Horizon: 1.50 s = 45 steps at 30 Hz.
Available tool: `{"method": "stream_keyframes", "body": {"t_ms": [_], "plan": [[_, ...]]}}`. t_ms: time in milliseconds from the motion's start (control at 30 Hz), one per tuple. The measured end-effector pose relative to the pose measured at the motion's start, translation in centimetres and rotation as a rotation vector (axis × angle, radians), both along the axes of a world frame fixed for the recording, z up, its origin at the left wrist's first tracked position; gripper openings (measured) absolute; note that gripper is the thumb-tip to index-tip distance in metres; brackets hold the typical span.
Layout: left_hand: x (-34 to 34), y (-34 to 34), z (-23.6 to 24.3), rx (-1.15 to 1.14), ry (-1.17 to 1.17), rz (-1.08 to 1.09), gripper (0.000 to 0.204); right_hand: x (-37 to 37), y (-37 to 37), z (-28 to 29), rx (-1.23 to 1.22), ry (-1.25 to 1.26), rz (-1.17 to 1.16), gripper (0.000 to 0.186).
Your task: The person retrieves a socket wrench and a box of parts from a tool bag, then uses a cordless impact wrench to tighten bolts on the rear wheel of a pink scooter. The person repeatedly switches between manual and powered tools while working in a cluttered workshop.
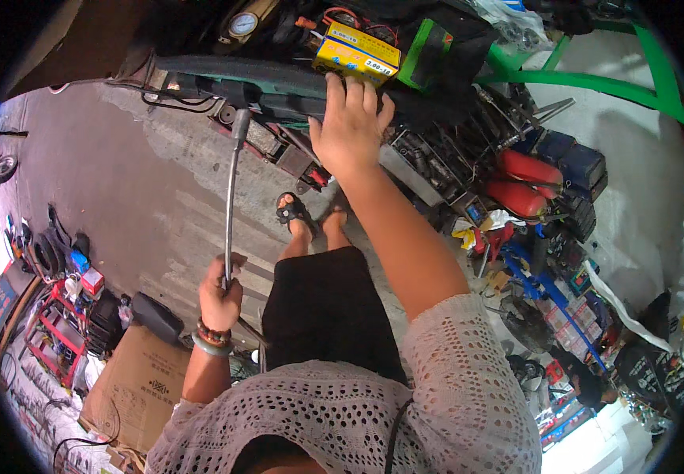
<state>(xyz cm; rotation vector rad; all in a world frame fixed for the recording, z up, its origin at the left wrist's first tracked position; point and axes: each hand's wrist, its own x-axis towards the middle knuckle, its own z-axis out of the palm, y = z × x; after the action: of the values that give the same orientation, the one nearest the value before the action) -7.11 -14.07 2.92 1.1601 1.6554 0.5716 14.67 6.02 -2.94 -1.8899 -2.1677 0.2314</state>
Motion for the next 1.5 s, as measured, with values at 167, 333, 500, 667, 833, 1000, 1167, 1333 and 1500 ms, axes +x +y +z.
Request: {"method": "stream_keyframes", "body": {"t_ms": [167,333,500,667,833,1000,1167,1333,1500], "plan": [[3.3,3.7,1.3,0.11,-0.012,-0.019,0.032,3.5,0.8,0.5,-0.008,0.165,0.185,0.053],[6.0,5.8,0.9,0.05,-0.131,0.139,0.03,4.8,1.6,1.2,-0.103,0.308,0.242,0.044],[8.6,7.6,-0.1,-0.013,-0.305,0.249,0.028,5.8,3.5,1.0,-0.208,0.47,0.153,0.028],[9.5,9.2,-1.2,-0.064,-0.296,0.187,0.024,9.4,9.7,-2.1,-0.705,0.698,-0.042,0.04],[9.1,11.3,-1.7,-0.076,-0.173,0.118,0.023,9.4,15.9,-7.1,-0.622,0.042,0.068,0.07],[8.3,13.0,-1.3,-0.038,-0.146,0.047,0.009,7.4,17.8,-11.4,-0.61,-0.215,0.069,0.061],[7.2,14.6,-0.7,-0.051,-0.094,-0.001,0.026,7.0,16.3,-9.1,-0.609,-0.077,0.082,0.063],[6.5,13.9,-1.5,-0.086,-0.166,0.122,0.025,10.1,14.9,-2.7,-0.375,0.351,0.023,0.071],[6.7,12.9,-1.9,-0.073,-0.296,0.161,0.031,16.3,12.4,1.5,-0.593,1.466,-0.53,0.056]]}}
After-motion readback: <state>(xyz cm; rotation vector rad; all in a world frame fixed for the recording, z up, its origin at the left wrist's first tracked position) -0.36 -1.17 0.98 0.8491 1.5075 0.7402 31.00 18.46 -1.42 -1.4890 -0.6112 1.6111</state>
